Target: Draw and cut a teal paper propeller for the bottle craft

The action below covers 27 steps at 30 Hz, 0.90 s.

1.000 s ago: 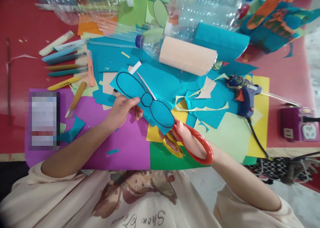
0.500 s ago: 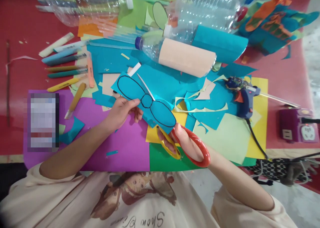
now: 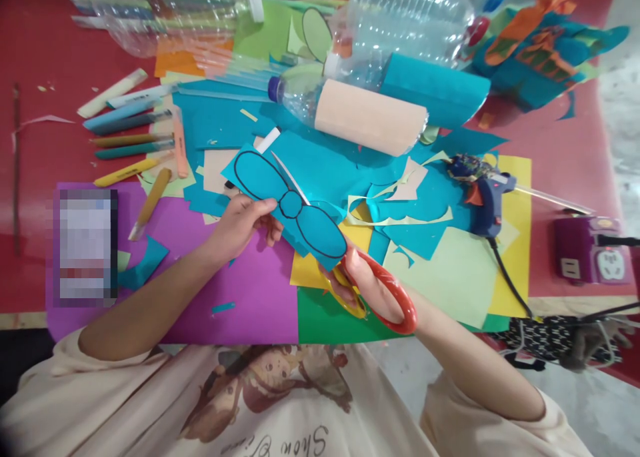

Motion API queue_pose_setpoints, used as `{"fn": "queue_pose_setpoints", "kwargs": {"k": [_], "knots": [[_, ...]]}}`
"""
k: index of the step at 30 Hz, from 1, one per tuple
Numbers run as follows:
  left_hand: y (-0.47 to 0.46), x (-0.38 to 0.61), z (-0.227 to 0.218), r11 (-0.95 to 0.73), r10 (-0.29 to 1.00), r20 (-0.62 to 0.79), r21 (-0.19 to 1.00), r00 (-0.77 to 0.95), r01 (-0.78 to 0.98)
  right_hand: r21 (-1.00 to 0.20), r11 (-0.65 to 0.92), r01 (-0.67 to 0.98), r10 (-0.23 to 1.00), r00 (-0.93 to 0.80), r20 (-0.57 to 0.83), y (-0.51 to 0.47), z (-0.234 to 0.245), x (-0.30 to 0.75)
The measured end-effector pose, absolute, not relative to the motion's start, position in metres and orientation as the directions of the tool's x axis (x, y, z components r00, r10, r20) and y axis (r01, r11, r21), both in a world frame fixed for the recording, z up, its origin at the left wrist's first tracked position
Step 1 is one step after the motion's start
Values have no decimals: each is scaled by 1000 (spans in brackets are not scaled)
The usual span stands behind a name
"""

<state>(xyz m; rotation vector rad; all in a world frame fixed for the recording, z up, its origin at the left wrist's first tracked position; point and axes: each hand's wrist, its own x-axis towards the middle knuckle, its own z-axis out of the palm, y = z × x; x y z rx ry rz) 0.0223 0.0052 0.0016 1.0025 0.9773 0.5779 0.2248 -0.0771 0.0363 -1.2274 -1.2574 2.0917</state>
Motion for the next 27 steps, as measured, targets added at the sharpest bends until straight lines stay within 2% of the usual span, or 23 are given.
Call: {"fn": "queue_pose_setpoints", "kwargs": {"k": [8,16,21,27], "knots": [[6,23,4,461,781,-424,887,459,36,-869,-496,-5,752,-504,-426,-81,32,225],[6,24,6,484,769,-451,874,453,48,-904,-426,27,776,-504,-380,-83,36,228],[6,23,5,471,770,-437,881,464,48,-889,-457,19,786,-460,-413,-84,35,228],[6,22,2,464,765,-425,885,485,44,-908,-419,9,804,-462,-375,-83,34,229]]}}
